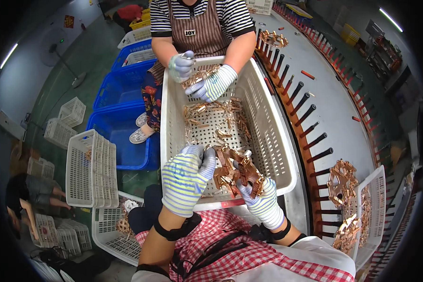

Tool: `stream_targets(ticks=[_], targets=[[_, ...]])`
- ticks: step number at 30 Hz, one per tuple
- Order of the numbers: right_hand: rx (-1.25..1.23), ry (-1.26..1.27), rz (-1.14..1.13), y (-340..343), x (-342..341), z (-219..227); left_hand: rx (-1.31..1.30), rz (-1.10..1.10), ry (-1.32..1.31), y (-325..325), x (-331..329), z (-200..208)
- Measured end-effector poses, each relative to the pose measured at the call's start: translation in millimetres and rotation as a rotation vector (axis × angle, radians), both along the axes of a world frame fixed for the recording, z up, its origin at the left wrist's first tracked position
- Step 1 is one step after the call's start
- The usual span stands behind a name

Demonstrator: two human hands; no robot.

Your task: The person sits at a workstation and assembles small copper-colored metal components. They pick up a base piece and a smaller insert from a white basket, fit the insert into the base, and place the finished assembly onto a vertical rack. The person repeats this process continuously, handling the parts with gloved hands.

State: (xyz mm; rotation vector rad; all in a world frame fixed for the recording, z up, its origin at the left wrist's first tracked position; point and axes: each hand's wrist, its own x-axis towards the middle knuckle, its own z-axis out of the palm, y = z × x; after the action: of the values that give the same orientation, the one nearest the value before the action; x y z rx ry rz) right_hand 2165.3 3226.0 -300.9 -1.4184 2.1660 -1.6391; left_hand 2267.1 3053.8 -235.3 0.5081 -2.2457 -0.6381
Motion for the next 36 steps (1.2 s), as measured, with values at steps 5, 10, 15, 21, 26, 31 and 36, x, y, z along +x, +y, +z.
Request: stream_targets(ticks=[5,10,15,21,26,31,36], targets=[[0.019,0.042,-0.019,37.2,38.5,20.6,0.971,-0.174,0.090,34.0,46.6,0.4],[0.026,-0.069,-0.037,61.6,67.8,9.5,-0.242,0.062,-0.092,55.4,68.7,7.1],[0.050,0.060,-0.308,84.4,81.0,12.6,1.178,-0.285,0.127,84.7,120.1,13.9],[0.129,-0.073,-0.032,113.4,120.7,1.1,0.479,-0.094,0.021,109.4,111.5,-13.0],[0.047,0.036,0.031,130.4,135.7,11.4,0.889,-0.259,0.213,131.0,132.9,-25.8],[0.032,0.139,0.025,149.8,154.7,16.7,0.738,-0.224,0.044,153.1,150.9,-23.2],[0.115,0.078,-0.049,177.9,184.7,13.6,-0.038,-0.092,0.029,174.4,169.7,-23.0]])
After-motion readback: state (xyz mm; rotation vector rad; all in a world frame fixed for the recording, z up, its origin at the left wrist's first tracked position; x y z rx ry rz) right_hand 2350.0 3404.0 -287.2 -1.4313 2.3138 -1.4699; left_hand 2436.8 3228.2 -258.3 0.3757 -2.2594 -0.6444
